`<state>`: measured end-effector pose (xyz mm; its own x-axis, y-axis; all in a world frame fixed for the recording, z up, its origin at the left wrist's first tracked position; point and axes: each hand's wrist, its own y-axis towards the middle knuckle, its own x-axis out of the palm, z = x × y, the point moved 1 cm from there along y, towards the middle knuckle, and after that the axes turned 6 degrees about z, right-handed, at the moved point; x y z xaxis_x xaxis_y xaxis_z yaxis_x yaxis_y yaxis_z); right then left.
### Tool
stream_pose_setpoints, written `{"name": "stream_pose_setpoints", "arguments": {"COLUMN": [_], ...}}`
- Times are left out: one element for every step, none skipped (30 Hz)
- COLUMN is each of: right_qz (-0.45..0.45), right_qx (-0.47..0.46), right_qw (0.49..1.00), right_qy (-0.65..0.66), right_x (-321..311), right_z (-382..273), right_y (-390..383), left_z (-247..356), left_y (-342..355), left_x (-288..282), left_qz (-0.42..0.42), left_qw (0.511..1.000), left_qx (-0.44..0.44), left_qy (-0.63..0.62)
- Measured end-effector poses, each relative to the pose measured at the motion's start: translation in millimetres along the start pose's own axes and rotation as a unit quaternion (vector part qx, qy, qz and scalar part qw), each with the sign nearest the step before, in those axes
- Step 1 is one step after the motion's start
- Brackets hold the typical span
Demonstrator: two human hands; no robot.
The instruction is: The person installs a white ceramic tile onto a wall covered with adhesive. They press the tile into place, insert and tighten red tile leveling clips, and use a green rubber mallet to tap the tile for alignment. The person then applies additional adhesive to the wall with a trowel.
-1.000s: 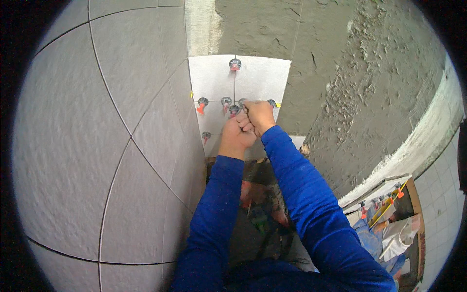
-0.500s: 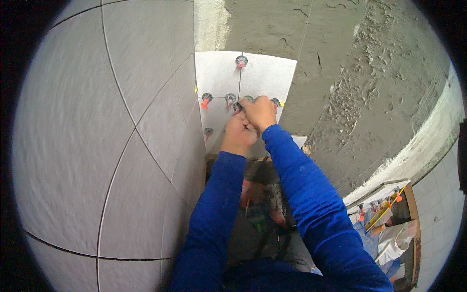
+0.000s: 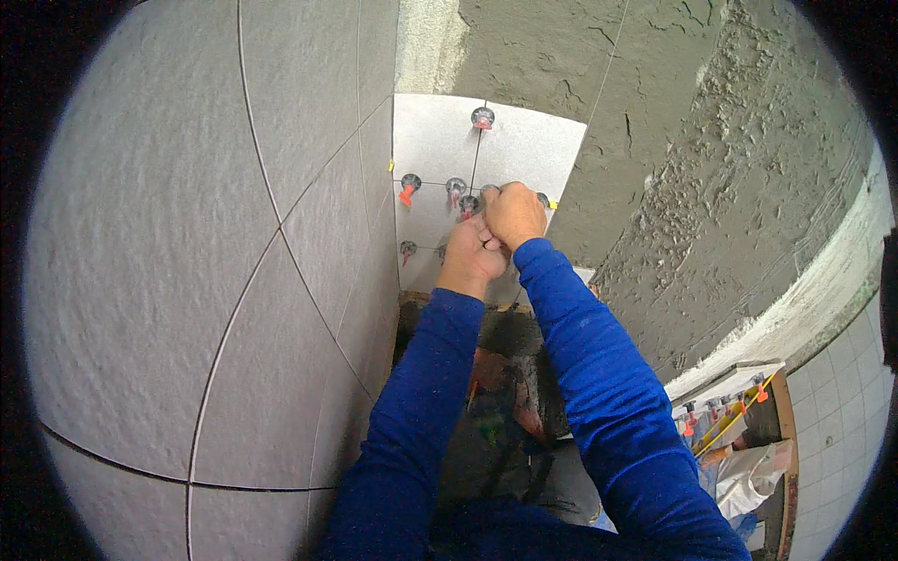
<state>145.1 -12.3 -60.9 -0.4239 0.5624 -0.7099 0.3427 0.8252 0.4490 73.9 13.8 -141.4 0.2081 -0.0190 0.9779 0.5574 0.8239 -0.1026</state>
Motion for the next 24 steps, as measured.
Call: {"name": "stream_pose_setpoints", "arguments": {"right_qz": [0.0, -0.001, -0.001, -0.011, -0.02, -0.029, -0.029, -0.029, -0.03, -0.034, -0.039, -0.042, -0.015, 0.015, 0.035, 0.041, 0.035, 0.027, 0.08, 0.13, 0.195, 0.209, 0.188, 0.184], "right_qx": [0.005, 0.01, 0.015, 0.027, 0.039, 0.051, 0.062, 0.072, 0.083, 0.096, 0.109, 0.121, 0.052, -0.014, -0.039, -0.051, -0.024, 0.007, 0.005, 0.006, -0.023, 0.013, 0.04, 0.036], "right_qw": [1.0, 1.0, 0.999, 0.998, 0.997, 0.994, 0.993, 0.99, 0.988, 0.979, 0.968, 0.954, 0.973, 0.984, 0.988, 0.989, 0.99, 0.99, 0.987, 0.981, 0.969, 0.966, 0.972, 0.974], "right_qy": [0.011, 0.022, 0.033, 0.052, 0.07, 0.088, 0.101, 0.114, 0.126, 0.174, 0.222, 0.27, 0.226, 0.179, 0.143, 0.133, 0.137, 0.138, 0.142, 0.141, 0.149, 0.152, 0.135, 0.127], "right_x": [1.9, 4.0, 6.3, 9.0, 12.1, 15.5, 19.1, 22.9, 26.3, 29.4, 31.6, 32.5, 30.6, 27.0, 20.5, 13.1, 5.6, -3.7, -16.4, -28.9, -40.4, -49.7, -52.1, -52.7], "right_z": [2.4, 4.7, 7.1, 9.6, 12.0, 14.4, 16.8, 19.1, 21.3, 23.1, 24.0, 24.1, 22.8, 21.4, 21.6, 20.9, 22.2, 25.8, 33.2, 43.9, 54.3, 66.5, 75.0, 81.6], "right_y": [1.2, 2.8, 4.2, 5.7, 7.5, 9.2, 10.7, 12.0, 13.1, 13.6, 13.6, 12.9, 11.0, 7.7, 4.2, 0.8, -6.0, -13.8, -22.9, -33.9, -40.2, -41.1, -41.1, -39.1], "left_z": [0.1, -0.1, -0.4, -0.7, -1.0, -1.2, -0.8, -0.5, -0.4, -0.2, -0.7, -1.0, -1.4, -2.4, -3.7, -6.9, -10.3, -12.8, -15.7, -17.4, -21.1, -28.8, -36.5, -43.6], "left_y": [0.7, 1.4, 1.9, 2.4, 2.6, 2.5, 2.3, 2.0, 2.0, 2.0, 2.5, 2.7, 2.3, 1.5, 0.0, -1.2, -4.1, -8.5, -15.3, -25.8, -31.1, -28.8, -27.0, -25.0], "left_x": [-1.2, -2.2, -3.1, -4.1, -5.0, -5.9, -6.5, -6.8, -7.0, -6.7, -6.2, -5.5, -5.1, -5.0, -5.2, -4.7, -5.7, -8.1, -11.7, -17.4, -20.0, -18.4, -17.5, -15.3], "left_qz": [-0.013, -0.025, -0.036, -0.04, -0.044, -0.048, -0.061, -0.074, -0.065, -0.066, -0.046, -0.03, -0.005, 0.014, 0.031, 0.02, 0.01, 0.001, -0.043, -0.086, -0.085, -0.055, 0.016, 0.087], "left_qw": [1.0, 0.999, 0.997, 0.997, 0.996, 0.995, 0.996, 0.996, 0.997, 0.997, 0.998, 0.998, 0.998, 0.995, 0.99, 0.992, 0.993, 0.994, 0.995, 0.993, 0.992, 0.988, 0.978, 0.959], "left_qx": [0.0, -0.005, -0.009, -0.01, -0.011, -0.013, 0.006, 0.024, 0.035, 0.036, 0.029, 0.027, 0.057, 0.089, 0.118, 0.107, 0.095, 0.084, 0.045, 0.006, -0.023, 0.008, 0.05, 0.085], "left_qy": [-0.021, -0.041, -0.061, -0.069, -0.077, -0.085, -0.059, -0.033, -0.003, -0.018, -0.029, -0.041, -0.005, 0.031, 0.065, 0.068, 0.067, 0.066, 0.072, 0.078, 0.086, 0.141, 0.201, 0.257]}}
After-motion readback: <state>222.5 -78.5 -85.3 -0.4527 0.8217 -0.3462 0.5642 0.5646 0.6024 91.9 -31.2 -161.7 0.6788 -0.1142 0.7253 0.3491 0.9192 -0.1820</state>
